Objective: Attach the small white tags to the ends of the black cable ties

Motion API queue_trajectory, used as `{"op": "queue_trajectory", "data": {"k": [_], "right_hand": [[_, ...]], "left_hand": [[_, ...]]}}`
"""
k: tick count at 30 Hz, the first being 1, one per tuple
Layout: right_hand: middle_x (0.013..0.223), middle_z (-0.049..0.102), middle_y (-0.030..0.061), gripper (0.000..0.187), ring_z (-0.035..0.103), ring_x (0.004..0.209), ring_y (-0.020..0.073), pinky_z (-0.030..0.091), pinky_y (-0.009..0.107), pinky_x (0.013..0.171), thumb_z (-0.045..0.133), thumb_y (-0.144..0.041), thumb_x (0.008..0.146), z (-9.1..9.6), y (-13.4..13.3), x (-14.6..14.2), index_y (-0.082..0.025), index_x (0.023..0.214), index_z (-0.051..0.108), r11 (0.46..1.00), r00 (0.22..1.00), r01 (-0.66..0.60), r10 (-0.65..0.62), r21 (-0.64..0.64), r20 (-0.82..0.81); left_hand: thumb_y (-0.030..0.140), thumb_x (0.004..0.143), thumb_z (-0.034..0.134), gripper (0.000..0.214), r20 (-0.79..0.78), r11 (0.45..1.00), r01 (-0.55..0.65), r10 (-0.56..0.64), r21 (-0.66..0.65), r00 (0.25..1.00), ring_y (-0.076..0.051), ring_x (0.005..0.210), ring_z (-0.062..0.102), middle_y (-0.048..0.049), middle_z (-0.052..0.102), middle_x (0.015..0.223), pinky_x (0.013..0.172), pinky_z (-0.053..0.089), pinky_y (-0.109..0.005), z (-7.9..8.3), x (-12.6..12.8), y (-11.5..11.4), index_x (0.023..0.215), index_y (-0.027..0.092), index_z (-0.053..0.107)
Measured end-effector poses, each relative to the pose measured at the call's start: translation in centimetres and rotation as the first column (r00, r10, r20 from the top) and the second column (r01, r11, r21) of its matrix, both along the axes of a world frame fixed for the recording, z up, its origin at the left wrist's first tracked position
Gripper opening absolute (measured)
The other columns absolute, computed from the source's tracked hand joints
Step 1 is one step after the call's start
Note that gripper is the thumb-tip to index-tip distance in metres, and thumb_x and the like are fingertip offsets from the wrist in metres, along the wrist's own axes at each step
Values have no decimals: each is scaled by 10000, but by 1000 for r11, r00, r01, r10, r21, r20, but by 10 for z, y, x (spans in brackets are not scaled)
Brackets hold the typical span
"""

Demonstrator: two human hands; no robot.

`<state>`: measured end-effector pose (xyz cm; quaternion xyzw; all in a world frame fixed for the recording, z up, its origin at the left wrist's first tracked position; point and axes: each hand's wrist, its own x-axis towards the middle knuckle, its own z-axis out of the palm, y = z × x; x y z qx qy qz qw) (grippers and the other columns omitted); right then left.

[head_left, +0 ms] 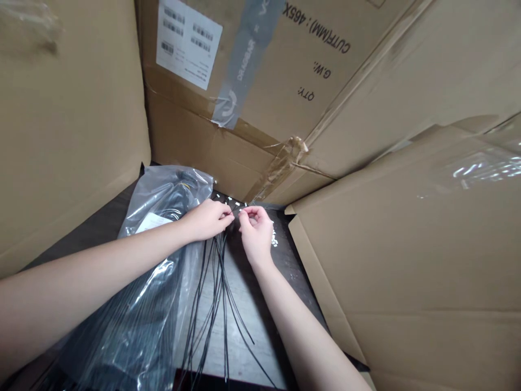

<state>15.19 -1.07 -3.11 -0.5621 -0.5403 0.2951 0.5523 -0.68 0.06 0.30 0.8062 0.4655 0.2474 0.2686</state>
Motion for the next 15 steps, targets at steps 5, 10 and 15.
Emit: {"op": "queue_trajectory", "data": {"k": [5, 10, 15], "right_hand": [[844, 653, 35, 247, 613, 711, 142, 484, 268, 615, 624, -411, 840, 4, -2, 2, -174, 900, 591, 989, 992, 119, -115, 88, -43], [871, 639, 17, 274, 591, 612, 101, 478, 241, 539, 646, -399, 844, 8, -8, -6, -171, 982, 586, 998, 995, -30, 35, 48, -92], [929, 650, 18, 365, 545, 521, 62, 450, 211, 453, 647, -455, 852, 5, -7, -7, -180, 1075, 556, 978, 977, -202, 198, -45, -82]], "left_hand": [[345, 959, 510, 351, 46, 994, 105, -104, -36, 994, -136, 624, 627, -12, 712, 669, 655, 397, -256, 1, 1, -2, 685, 165, 636], [231, 904, 552, 289, 76, 994, 106, -104, -23, 992, -123, 597, 597, 0, 683, 638, 614, 371, -243, 0, 1, 0, 624, 163, 584], [277, 911, 540, 286, 176, 998, -63, 65, -17, 982, -130, 586, 591, 7, 637, 601, 609, 369, -250, 1, 0, 3, 669, 154, 629]]}}
